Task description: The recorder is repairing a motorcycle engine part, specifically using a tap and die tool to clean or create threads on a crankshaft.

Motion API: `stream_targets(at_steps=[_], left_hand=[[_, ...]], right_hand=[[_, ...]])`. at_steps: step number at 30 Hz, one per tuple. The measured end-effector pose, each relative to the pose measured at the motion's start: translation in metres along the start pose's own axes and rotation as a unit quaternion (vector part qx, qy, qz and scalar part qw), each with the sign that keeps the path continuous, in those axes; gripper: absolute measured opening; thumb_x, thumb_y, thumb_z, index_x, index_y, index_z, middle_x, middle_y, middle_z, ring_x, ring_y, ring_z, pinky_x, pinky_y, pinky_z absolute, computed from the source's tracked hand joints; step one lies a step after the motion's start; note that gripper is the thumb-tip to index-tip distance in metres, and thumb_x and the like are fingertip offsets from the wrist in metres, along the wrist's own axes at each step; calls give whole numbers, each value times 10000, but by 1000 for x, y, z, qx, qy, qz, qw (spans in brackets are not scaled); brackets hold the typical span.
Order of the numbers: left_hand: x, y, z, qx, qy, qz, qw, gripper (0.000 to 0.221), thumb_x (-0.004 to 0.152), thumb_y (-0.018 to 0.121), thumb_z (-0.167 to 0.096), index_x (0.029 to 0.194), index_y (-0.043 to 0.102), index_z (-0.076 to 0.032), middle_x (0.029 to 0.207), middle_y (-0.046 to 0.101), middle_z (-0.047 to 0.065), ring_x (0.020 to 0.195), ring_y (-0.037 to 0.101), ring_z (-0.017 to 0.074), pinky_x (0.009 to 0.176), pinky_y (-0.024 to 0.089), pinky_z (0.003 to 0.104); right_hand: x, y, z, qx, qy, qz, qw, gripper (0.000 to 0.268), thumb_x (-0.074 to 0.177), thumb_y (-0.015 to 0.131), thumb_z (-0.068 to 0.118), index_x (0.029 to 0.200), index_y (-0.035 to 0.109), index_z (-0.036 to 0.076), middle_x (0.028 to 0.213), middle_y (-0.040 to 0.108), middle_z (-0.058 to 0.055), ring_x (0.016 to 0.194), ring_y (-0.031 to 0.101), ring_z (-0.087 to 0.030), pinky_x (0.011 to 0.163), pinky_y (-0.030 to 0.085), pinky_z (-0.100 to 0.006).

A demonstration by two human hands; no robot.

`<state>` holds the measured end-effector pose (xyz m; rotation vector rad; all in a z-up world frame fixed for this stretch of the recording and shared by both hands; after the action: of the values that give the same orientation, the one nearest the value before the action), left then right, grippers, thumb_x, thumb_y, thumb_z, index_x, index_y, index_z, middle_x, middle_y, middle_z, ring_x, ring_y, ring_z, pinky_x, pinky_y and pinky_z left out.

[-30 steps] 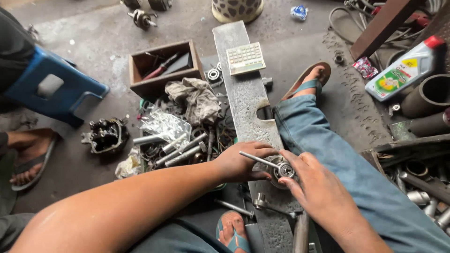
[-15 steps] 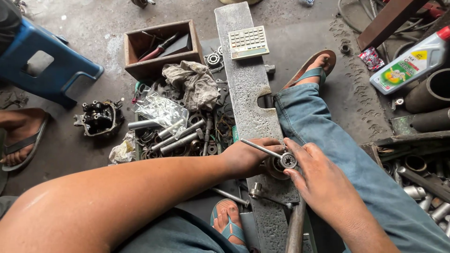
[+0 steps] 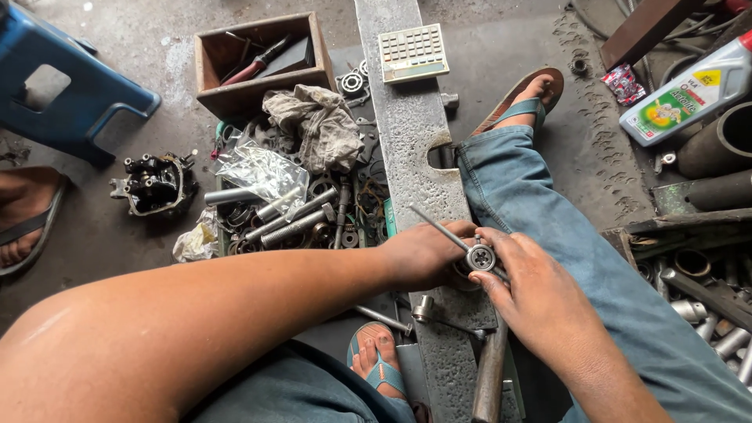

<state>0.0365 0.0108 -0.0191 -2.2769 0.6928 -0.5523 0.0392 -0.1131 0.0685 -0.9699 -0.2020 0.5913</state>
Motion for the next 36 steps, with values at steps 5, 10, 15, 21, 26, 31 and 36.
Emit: stream_targets(at_steps=[5, 10, 15, 21, 26, 31, 36], left_hand=[[3, -5, -5, 8, -93, 27, 995, 556, 874, 772, -281, 1368, 547, -160, 1266, 597, 135, 1207, 617, 370, 967, 516, 458], [2, -2, -1, 32, -197, 42, 979, 663, 782, 811, -333, 1349, 519, -152, 1205, 589, 164, 1156, 609, 381, 924, 509, 474], [-12, 3, 11, 40, -277, 14, 960, 722, 769, 841, -442, 1317, 512, -107, 1200, 631, 177, 1162, 625, 369, 970, 509, 469], [-23, -10, 13, -28, -415, 48, 908, 963, 685, 840, -527, 1498, 430, -216, 1201, 660, 171, 1147, 634, 367, 959, 514, 482], [-5, -15, 1, 102, -237, -4, 966, 877, 660, 869, -584, 1347, 535, -155, 1226, 618, 170, 1165, 613, 364, 942, 510, 481], [5, -8, -1, 78, -195, 48, 977, 793, 708, 827, -545, 1330, 559, -133, 1189, 619, 108, 1115, 642, 331, 900, 536, 470], [4, -6, 0, 83, -188, 44, 978, 745, 731, 817, -489, 1331, 563, -130, 1210, 621, 105, 1101, 653, 340, 882, 531, 487]], right_hand=[[1, -6, 9, -6, 4, -15, 1000, 531, 842, 728, 321, 1291, 599, 69, 1132, 676, -149, 996, 668, -344, 837, 537, -431], [1, -8, 9, -2, 67, 2, 998, 574, 805, 747, 343, 1316, 637, 107, 1007, 705, -118, 844, 703, -290, 748, 557, -410], [3, -9, 7, -15, 106, 21, 994, 579, 825, 779, 388, 1318, 641, 116, 928, 714, -120, 767, 703, -300, 706, 556, -422], [1, -6, 4, -17, 81, 1, 997, 543, 817, 764, 347, 1279, 643, 89, 935, 723, -140, 791, 709, -317, 699, 553, -436], [1, -9, 4, -9, 73, -3, 997, 532, 810, 757, 330, 1267, 644, 81, 991, 729, -143, 838, 718, -323, 719, 556, -432], [0, -10, 5, 0, -3, -32, 999, 533, 811, 757, 317, 1269, 656, 64, 1079, 731, -158, 901, 709, -359, 750, 555, -439], [2, -10, 7, -23, 77, -4, 997, 580, 803, 798, 405, 1294, 667, 124, 970, 746, -129, 849, 724, -333, 717, 560, -438]])
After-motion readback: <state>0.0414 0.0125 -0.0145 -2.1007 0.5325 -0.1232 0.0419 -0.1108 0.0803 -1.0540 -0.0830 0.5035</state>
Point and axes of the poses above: each hand's wrist, its own x-axis towards the middle knuckle, its own y-axis out of the palm, z = x × y, the point moved 7 cm from there along x, towards the middle knuckle
